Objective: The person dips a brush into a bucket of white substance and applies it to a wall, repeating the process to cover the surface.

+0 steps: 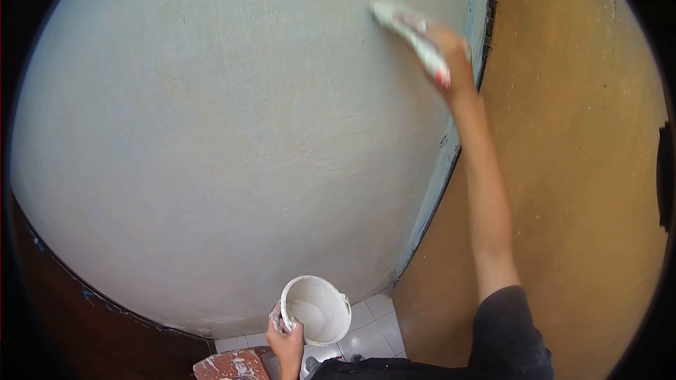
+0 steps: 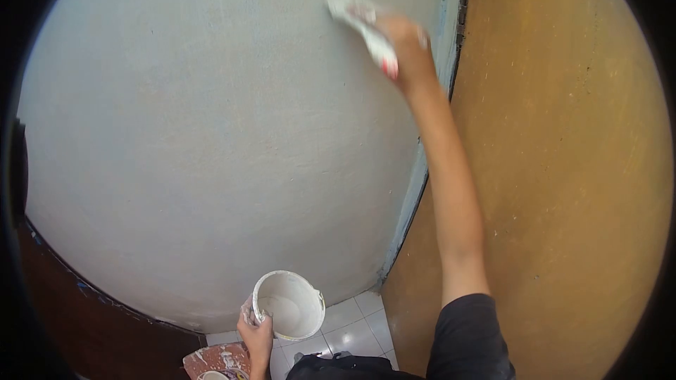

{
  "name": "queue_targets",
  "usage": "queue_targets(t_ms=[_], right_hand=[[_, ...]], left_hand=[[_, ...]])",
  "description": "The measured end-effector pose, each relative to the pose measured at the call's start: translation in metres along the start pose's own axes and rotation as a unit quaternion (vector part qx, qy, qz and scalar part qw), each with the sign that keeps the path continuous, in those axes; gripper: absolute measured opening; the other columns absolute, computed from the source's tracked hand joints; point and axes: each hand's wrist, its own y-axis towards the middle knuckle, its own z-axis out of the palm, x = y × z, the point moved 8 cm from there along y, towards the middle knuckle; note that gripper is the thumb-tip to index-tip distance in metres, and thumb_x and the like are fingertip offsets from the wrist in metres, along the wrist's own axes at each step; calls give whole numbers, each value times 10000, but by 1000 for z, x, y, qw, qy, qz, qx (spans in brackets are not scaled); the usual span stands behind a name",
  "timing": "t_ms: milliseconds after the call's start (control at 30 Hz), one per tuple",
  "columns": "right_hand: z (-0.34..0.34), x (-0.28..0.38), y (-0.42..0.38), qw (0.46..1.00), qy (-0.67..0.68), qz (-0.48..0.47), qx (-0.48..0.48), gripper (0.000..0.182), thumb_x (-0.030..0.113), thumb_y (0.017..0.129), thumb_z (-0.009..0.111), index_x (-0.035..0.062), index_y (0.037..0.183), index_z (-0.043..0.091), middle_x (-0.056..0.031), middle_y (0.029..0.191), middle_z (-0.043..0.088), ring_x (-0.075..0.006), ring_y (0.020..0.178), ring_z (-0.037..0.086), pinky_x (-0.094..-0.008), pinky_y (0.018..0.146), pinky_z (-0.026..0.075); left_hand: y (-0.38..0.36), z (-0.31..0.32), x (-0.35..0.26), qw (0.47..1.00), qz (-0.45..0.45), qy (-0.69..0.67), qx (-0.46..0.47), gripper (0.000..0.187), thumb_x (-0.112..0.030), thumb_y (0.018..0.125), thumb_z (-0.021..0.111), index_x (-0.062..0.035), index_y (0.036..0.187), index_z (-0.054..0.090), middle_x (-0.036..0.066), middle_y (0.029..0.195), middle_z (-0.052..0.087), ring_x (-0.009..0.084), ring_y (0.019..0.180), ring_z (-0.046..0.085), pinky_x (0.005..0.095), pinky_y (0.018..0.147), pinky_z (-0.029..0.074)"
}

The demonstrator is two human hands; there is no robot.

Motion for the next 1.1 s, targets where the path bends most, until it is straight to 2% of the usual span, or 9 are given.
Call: queue_targets(t_ms=[133,267,433,567,733,900,1033,1067,1100], right_hand=[[48,-28,-171,960,211,164,80,377,30,875,614,142,1223,706,-105,1268,665,-219,1148,644,-322,1031,487],[65,-18,-277,972,93,103,191,445,-16,811,659,147,1223,696,-125,1181,692,-285,1086,664,-350,964,512],[30,-42,-160,985,38,59,158,372,-41,753,666,75,1102,725,-154,1076,721,-297,1004,699,-361,896,547],[-12,-19,-43,989,-13,-131,-63,341,-32,826,662,108,1127,739,-105,1012,746,-237,888,730,-325,797,589],[48,-29,-140,997,-10,38,62,349,9,921,581,74,1249,681,-67,1183,689,-172,1001,670,-276,889,539],[101,8,-319,979,57,88,173,358,2,852,595,60,1191,696,-115,1186,692,-309,1115,647,-374,968,510],[100,-20,-321,961,127,104,224,343,15,835,618,60,1162,712,-115,1139,709,-302,1073,664,-372,939,523],[103,-44,-293,899,195,301,250,374,-1,814,635,75,1172,712,-110,1145,709,-296,1057,670,-367,929,528],[87,-46,-251,927,161,261,214,412,-14,792,650,95,1184,711,-105,1150,710,-292,1043,675,-361,920,531]], left_hand=[[1,0,2,999,-28,43,5,520,69,778,602,108,1292,532,143,1081,684,149,945,653,264,839,512],[2,2,7,999,-20,29,13,508,67,778,590,99,1283,549,135,1086,686,140,942,649,255,836,506],[4,4,-2,998,-10,66,12,509,71,778,577,101,1285,548,135,1078,686,131,932,644,245,825,501],[5,3,3,996,-29,77,20,507,79,784,561,103,1291,543,135,1079,683,129,941,642,248,830,501],[5,3,7,998,-35,49,8,509,86,799,554,108,1307,525,150,1137,666,148,989,644,258,874,495],[3,9,3,996,-59,63,11,502,96,819,545,121,1319,503,174,1176,648,168,1022,643,264,904,488],[3,9,7,997,-40,61,8,501,94,829,546,121,1327,496,163,1144,658,154,993,642,252,875,491],[1,9,6,997,-44,67,8,502,93,828,548,122,1327,496,160,1138,660,149,983,640,248,867,491],[1,9,5,996,-47,74,8,503,93,828,549,122,1328,496,156,1132,662,145,973,639,243,859,491]])
